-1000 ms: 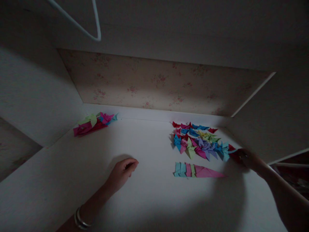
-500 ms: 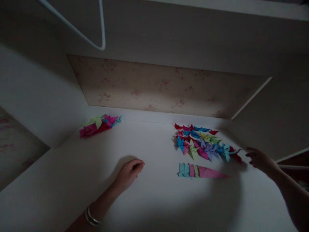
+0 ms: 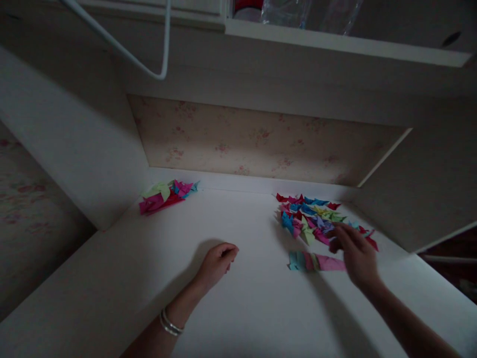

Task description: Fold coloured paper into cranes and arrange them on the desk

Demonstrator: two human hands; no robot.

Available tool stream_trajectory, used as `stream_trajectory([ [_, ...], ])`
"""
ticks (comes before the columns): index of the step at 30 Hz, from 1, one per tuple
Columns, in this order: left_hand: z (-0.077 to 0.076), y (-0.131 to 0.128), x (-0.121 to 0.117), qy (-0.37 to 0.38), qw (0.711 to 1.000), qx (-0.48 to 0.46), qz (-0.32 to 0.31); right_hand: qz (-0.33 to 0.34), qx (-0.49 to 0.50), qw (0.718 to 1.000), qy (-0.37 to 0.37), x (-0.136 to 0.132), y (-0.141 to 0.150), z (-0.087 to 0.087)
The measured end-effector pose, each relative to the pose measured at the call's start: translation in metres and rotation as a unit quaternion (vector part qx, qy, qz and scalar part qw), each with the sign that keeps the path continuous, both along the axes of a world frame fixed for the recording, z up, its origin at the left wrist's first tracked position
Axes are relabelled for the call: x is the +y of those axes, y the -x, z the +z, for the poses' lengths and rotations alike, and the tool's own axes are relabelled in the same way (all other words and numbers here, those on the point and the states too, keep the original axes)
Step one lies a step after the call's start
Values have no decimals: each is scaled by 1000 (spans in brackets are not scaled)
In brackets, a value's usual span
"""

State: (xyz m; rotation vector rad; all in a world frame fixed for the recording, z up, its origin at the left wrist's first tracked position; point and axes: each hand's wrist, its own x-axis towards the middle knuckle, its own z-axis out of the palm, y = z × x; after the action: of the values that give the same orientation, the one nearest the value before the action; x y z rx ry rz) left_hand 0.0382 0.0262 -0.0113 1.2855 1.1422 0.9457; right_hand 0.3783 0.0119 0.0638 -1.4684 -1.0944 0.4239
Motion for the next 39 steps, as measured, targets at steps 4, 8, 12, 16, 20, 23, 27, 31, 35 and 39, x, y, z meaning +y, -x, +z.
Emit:
stream_trajectory([
  [4, 1, 0, -2, -5, 1000, -9, 2, 209, 212, 952, 74, -6, 119, -53],
  [8, -2, 0, -1, -25, 999, -43, 14, 346, 270, 892, 112, -3, 211, -81],
  [12, -6, 1, 2, 2, 995, -93, 47, 387, 279, 872, 110, -3, 239, -81],
  [16, -8, -2, 3, 18, 994, -107, 12, 397, 255, 874, 118, -8, 228, -76],
  [20, -10, -4, 2, 14, 995, -100, -6, 396, 256, 873, 125, -10, 221, -77],
  [23, -9, -2, 2, 8, 996, -86, -1, 396, 262, 871, 125, -8, 222, -82],
  [27, -7, -2, 0, -1, 997, -74, 2, 399, 265, 869, 126, -8, 223, -84],
  [31, -4, -4, -2, -18, 994, -89, 66, 418, 253, 862, 135, -9, 222, -79],
  [35, -2, -4, -2, -26, 991, -86, 97, 425, 225, 865, 143, -10, 221, -75],
  [39, -3, -3, -2, -25, 991, -94, 94, 421, 200, 872, 151, -11, 221, -75],
])
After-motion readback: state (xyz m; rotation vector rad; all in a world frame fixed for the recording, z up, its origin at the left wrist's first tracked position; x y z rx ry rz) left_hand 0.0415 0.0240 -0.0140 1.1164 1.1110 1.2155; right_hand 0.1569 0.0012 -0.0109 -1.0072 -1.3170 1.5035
